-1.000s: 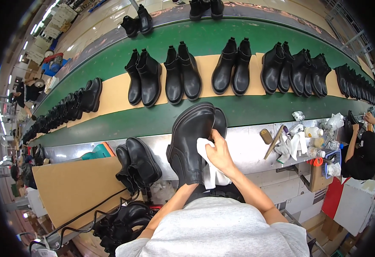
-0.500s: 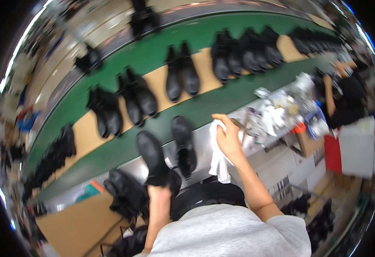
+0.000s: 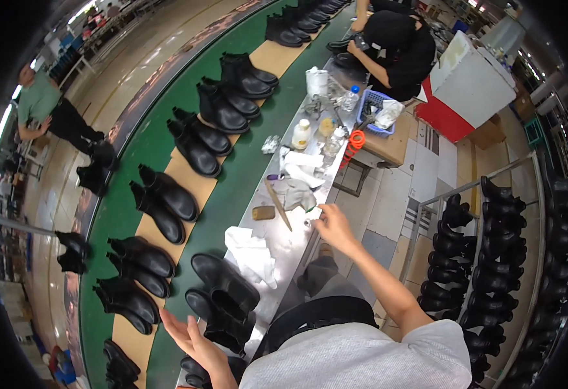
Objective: Inspecting, wiping, and marking black Chelsea-style boots on a footwear production assembly line.
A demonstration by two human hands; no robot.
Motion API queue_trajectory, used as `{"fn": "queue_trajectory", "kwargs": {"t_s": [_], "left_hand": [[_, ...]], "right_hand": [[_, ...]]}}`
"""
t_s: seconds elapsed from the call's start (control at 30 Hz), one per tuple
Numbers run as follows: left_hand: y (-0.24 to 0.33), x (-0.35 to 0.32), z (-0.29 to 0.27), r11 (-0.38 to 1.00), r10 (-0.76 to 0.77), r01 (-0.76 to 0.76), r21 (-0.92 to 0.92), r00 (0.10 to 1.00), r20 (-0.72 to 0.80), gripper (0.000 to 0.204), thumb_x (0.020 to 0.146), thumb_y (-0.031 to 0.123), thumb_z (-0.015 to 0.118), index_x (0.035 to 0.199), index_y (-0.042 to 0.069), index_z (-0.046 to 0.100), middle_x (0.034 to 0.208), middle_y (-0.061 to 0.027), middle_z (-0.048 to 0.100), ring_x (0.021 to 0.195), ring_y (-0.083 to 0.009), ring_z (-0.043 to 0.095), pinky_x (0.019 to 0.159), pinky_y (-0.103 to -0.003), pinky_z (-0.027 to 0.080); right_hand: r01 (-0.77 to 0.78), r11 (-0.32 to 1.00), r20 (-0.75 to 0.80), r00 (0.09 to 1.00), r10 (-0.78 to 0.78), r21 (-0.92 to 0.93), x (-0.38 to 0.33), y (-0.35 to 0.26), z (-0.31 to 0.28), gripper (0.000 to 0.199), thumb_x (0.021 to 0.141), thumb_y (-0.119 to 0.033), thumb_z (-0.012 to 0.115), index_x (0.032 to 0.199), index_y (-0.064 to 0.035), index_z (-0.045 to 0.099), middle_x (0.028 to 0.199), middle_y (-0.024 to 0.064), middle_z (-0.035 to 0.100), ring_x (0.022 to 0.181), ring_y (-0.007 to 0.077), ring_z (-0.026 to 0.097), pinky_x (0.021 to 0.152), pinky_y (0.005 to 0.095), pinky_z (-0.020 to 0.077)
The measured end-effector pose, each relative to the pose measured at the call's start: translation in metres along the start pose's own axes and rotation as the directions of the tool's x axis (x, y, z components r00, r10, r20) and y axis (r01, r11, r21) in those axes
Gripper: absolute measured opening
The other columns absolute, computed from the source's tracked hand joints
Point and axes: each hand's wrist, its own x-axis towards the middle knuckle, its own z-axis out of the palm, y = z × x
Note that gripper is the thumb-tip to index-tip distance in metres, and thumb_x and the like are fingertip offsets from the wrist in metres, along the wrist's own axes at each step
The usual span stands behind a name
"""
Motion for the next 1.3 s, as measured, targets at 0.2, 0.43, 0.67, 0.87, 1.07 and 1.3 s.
{"fn": "queue_trajectory", "kwargs": {"t_s": [0.2, 0.43, 0.67, 0.87, 1.07, 1.3], "left_hand": [[-0.02, -0.008, 0.191, 0.88, 0.319, -0.46, 0.116, 0.754, 0.574, 0.052, 0.071, 0.003, 0.064, 0.119, 0.004, 0.045, 0.124, -0.011, 0.044, 0.116, -0.0235, 0.043, 0.092, -0.035, 0.037], [-0.189, -0.023, 0.474, 0.763, 0.343, -0.598, 0.246, 0.697, 0.63, 0.093, 0.059, 0.028, 0.079, 0.129, -0.007, 0.029, 0.129, -0.0247, 0.036, 0.121, -0.0394, 0.032, 0.103, -0.043, 0.025], [-0.223, -0.017, 0.535, 0.698, 0.451, -0.586, 0.411, 0.806, 0.384, 0.072, 0.068, 0.024, 0.075, 0.124, -0.004, 0.038, 0.117, -0.0248, 0.047, 0.109, -0.0377, 0.046, 0.095, -0.042, 0.035], [-0.073, -0.125, 0.599, 0.779, 0.442, -0.608, 0.15, 0.703, 0.557, 0.062, 0.065, 0.016, 0.074, 0.115, -0.001, 0.043, 0.104, -0.0161, 0.05, 0.099, -0.0274, 0.05, 0.09, -0.036, 0.038], [-0.038, -0.241, 0.752, 0.842, 0.458, -0.496, -0.212, 0.451, 0.766, 0.057, 0.06, 0.011, 0.076, 0.108, 0.001, 0.047, 0.102, -0.0149, 0.052, 0.097, -0.0263, 0.052, 0.086, -0.037, 0.041], [-0.009, -0.334, 0.913, 0.906, 0.364, -0.354, -0.231, 0.377, 0.852, 0.057, 0.057, 0.01, 0.076, 0.107, 0.002, 0.05, 0.097, -0.0147, 0.057, 0.09, -0.0318, 0.058, 0.078, -0.036, 0.046]], "right_hand": [[-0.127, 0.989, -0.147, 0.982, 0.115, -0.072, -0.021, 0.092, -0.107, 0.038, 0.079, -0.013, 0.058, 0.112, 0.0025, 0.053, 0.101, 0.0181, 0.055, 0.081, 0.0272, 0.06, 0.074, 0.0368, 0.0477], [-0.203, 0.972, -0.201, 0.963, 0.177, -0.119, -0.033, 0.177, -0.245, 0.037, 0.079, -0.015, 0.06, 0.111, 0.0019, 0.053, 0.095, 0.0179, 0.057, 0.076, 0.0267, 0.061, 0.072, 0.0364, 0.0472], [-0.403, 0.915, -0.318, 0.865, 0.389, 0.022, -0.032, 0.265, -0.378, 0.034, 0.079, -0.014, 0.061, 0.11, 0.0004, 0.056, 0.093, 0.0168, 0.062, 0.074, 0.0255, 0.063, 0.068, 0.0343, 0.0498], [-0.091, 0.957, -0.175, 0.974, 0.142, 0.274, 0.114, 0.213, -0.461, 0.038, 0.081, -0.011, 0.064, 0.116, 0.0, 0.053, 0.099, 0.0126, 0.062, 0.081, 0.016, 0.062, 0.067, 0.0271, 0.0511], [0.377, 0.881, -0.091, 0.905, -0.416, -0.285, 0.262, 0.168, -0.498, 0.049, 0.081, -0.04, 0.062, 0.11, -0.0026, 0.051, 0.093, 0.0165, 0.058, 0.072, 0.0246, 0.062, 0.056, 0.035, 0.051], [0.089, 0.665, -0.194, 0.92, -0.34, -0.742, 0.345, 0.237, -0.601, 0.032, 0.08, -0.037, 0.061, 0.073, -0.0065, 0.055, 0.063, 0.0082, 0.054, 0.06, 0.0207, 0.059, 0.039, 0.0337, 0.0461]]}}
